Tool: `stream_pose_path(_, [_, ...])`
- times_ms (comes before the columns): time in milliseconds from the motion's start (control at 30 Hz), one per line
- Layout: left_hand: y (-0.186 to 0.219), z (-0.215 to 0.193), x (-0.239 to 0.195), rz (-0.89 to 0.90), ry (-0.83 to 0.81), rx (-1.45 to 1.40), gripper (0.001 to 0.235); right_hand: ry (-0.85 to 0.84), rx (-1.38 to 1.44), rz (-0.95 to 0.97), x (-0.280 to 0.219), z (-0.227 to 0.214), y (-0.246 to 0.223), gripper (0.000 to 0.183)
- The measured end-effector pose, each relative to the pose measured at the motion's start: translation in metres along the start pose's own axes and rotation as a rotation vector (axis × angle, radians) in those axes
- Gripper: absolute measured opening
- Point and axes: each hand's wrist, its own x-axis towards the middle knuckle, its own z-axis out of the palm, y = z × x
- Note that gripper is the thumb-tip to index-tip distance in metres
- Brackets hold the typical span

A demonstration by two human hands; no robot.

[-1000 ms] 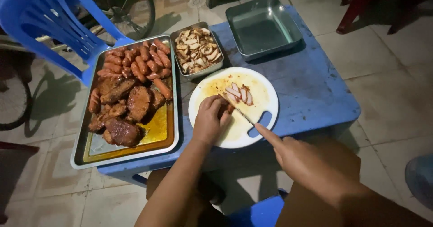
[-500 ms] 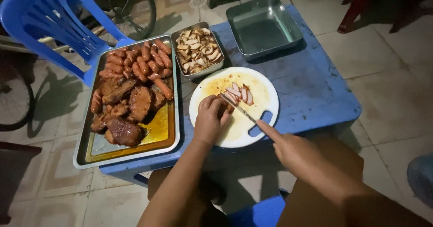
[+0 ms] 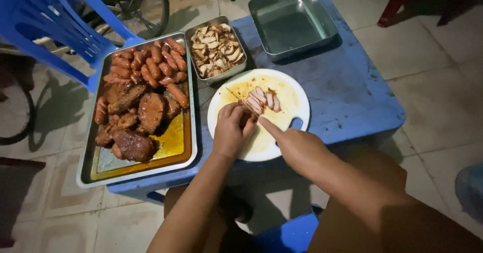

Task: The person slices cooked meat and sausages on a white cutting board using a knife. They transfer the sliced pieces into a metal tray and continue cutting additional pieces from a tray of cooked meat and sausages.

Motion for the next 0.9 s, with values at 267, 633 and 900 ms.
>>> stream_pose_path(267, [0.004, -0.003, -0.001, -0.022, 0.019, -0.028, 0.025, -0.017, 0.003, 0.07, -0.053, 0.0, 0.011, 0.07])
stream_pose_path(633, [0.045, -0.067, 0.023, -0.121, -0.075, -0.207, 0.023, 0.358, -0.265, -0.059, -0.036, -0.007, 0.048, 0.074])
stream_pose_path(900, [0.06, -0.042, 0.07, 0.008, -0.35, 0.16, 0.013, 0.472, -0.36, -0.086, -0.025, -0.003, 0.062, 0.073])
